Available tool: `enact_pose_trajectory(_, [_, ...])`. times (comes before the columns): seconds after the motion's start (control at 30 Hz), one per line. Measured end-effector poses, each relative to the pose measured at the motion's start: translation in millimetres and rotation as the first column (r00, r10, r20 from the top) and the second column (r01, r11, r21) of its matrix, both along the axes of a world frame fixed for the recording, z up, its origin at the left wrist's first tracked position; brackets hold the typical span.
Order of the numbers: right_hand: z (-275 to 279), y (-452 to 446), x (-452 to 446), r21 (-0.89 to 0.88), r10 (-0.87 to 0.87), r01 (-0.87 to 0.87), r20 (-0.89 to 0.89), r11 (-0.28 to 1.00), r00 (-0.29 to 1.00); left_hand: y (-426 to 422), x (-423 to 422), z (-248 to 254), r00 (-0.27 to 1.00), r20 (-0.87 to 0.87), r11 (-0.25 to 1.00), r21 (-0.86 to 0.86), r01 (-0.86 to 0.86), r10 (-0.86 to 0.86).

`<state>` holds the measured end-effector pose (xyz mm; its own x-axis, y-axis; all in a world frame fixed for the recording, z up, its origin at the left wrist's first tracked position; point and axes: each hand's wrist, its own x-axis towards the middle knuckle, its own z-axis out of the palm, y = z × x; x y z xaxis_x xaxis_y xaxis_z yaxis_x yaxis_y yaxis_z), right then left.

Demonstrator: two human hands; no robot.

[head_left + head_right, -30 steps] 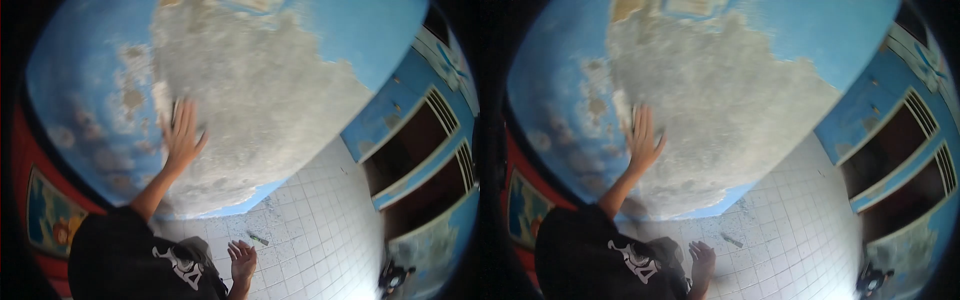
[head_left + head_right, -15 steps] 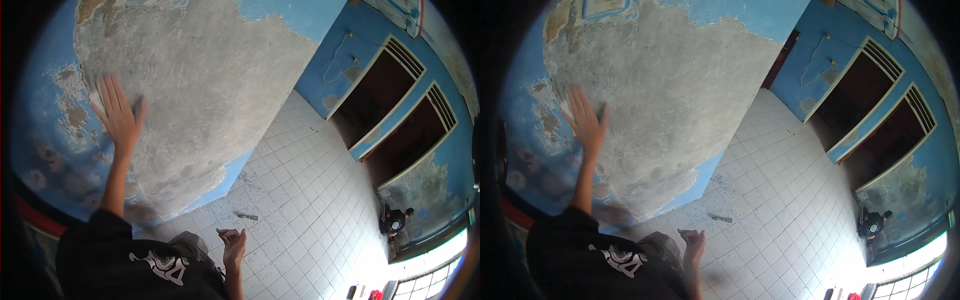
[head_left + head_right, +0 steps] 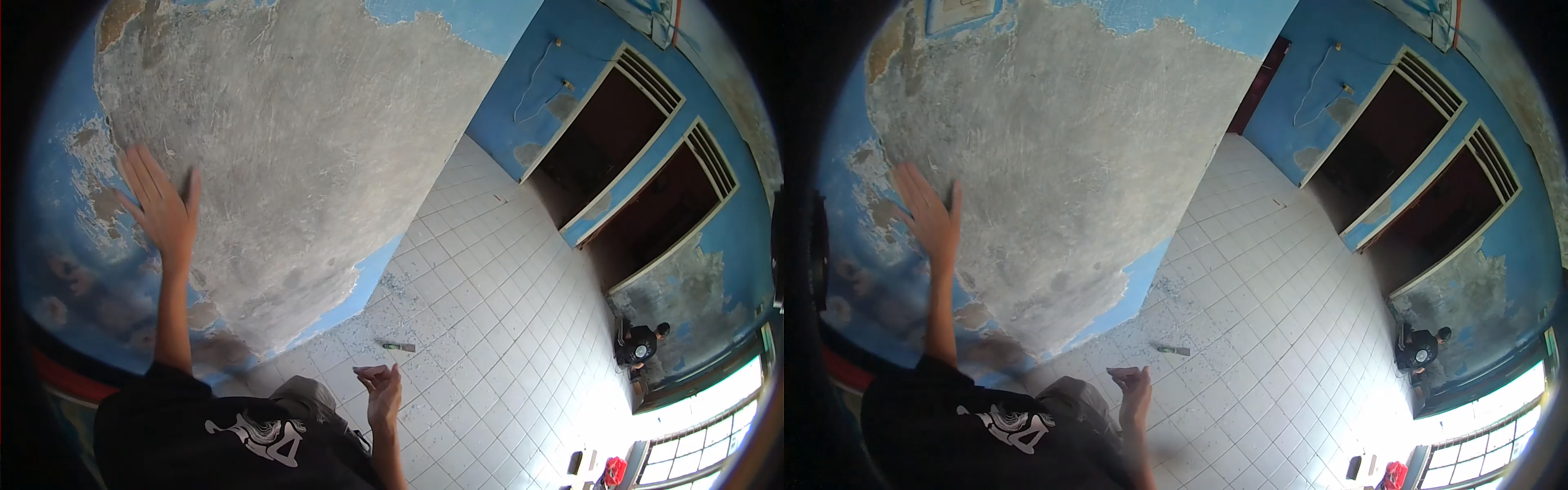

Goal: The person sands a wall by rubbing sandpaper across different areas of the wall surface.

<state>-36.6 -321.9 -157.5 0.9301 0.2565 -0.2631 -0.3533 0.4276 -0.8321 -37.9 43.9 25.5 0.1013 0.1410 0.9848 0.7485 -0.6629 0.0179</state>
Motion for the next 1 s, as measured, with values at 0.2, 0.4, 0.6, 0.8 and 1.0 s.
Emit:
enact_pose_trajectory(0.2, [-8.3, 8.9, -2.9, -0.036, 0.078, -0.079, -0.032, 0.996, 0.996, 3.1, -18.5, -52.4, 0.982, -0.177, 0.994, -0.077, -0.074, 0.059])
enact_pose_trajectory(0.4, [-6.1, 17.7, 1.8, -0.036, 0.117, -0.119, -0.046, 0.992, 0.992, 9.4, -6.9, 44.3, 0.999, 0.038, 0.997, 0.075, 0.029, -0.031])
enact_pose_trajectory(0.6, [-8.5, 23.1, -2.0, -0.059, 0.164, -0.167, -0.056, 0.984, 0.985, 5.4, -10.8, -100.6, 0.99, -0.122, 0.99, -0.125, 0.061, -0.076])
enact_pose_trajectory(0.8, [-5.8, 23.9, -0.7, -0.08, 0.159, -0.162, -0.037, 0.984, 0.987, 5.7, -24.3, -9.6, 0.996, -0.087, 0.991, -0.13, -0.028, 0.017])
enact_pose_trajectory(1.0, [-6.4, 36.7, -0.3, -0.084, 0.176, -0.178, -0.038, 0.98, 0.984, 14.6, -15.4, 47.0, 0.999, 0.041, 1.0, 0.012, -0.016, 0.015])
